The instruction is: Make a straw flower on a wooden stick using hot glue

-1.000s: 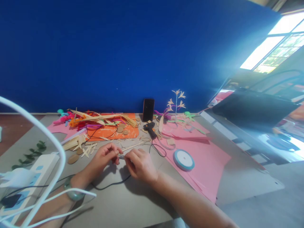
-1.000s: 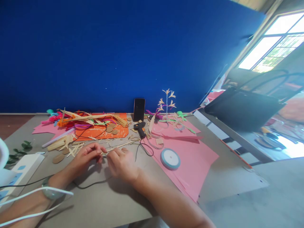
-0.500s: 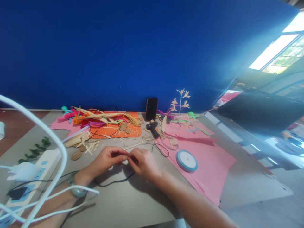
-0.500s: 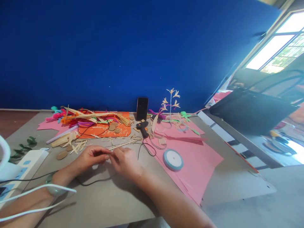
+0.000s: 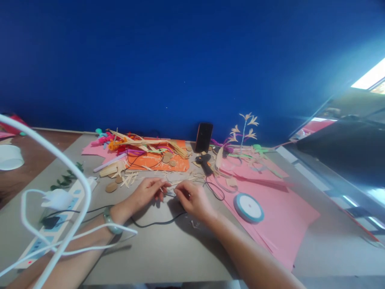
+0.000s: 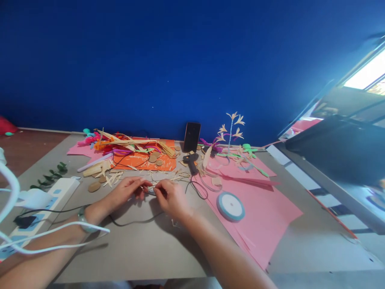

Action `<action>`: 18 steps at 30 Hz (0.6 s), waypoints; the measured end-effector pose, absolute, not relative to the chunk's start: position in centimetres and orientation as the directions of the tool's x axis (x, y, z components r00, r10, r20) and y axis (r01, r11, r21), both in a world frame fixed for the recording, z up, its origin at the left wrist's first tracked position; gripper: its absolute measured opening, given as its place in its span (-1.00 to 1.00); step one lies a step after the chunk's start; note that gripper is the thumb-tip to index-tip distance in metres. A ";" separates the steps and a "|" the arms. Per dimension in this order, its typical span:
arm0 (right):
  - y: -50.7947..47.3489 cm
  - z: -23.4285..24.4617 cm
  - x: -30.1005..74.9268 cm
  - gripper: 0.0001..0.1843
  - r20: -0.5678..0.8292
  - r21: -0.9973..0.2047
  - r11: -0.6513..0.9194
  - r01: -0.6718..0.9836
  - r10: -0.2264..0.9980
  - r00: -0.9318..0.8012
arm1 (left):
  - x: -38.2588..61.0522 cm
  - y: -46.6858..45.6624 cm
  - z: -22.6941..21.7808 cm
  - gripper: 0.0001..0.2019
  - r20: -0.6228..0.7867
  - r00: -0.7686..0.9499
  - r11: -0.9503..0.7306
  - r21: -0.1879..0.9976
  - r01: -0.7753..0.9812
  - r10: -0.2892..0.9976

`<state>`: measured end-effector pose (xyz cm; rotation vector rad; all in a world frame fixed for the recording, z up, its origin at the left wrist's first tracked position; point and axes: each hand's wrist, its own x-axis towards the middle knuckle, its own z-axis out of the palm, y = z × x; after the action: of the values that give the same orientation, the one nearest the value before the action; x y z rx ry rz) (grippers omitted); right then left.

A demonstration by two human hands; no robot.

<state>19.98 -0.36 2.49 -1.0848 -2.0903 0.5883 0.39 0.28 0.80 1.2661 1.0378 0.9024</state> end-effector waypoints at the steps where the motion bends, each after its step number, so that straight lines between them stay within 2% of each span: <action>1: -0.4 2.5 19.9 -0.87 0.373 -0.658 0.550 0.515 0.831 -0.412 | 0.4 0.3 0.8 -0.60 -0.087 0.314 0.071 0.996 0.061 0.946; 6: -0.4 2.4 19.8 -0.86 0.371 -0.649 0.557 0.518 0.826 -0.424 | 0.4 -0.2 1.2 -0.77 0.006 0.304 -0.071 0.977 0.202 0.953; 10: -0.4 2.5 19.9 -0.86 0.380 -0.635 0.570 0.522 0.818 -0.431 | 0.5 -0.3 1.4 -0.83 0.084 0.290 -0.166 0.949 0.269 0.953; 18: -0.2 2.5 20.2 -0.85 0.371 -0.635 0.549 0.543 0.834 -0.409 | 0.4 -0.3 0.9 -0.84 0.094 0.294 -0.178 0.944 0.276 0.951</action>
<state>20.24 -0.18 2.54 -1.1032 -2.1128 0.5563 0.35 -0.25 0.89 1.6546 1.1367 0.9340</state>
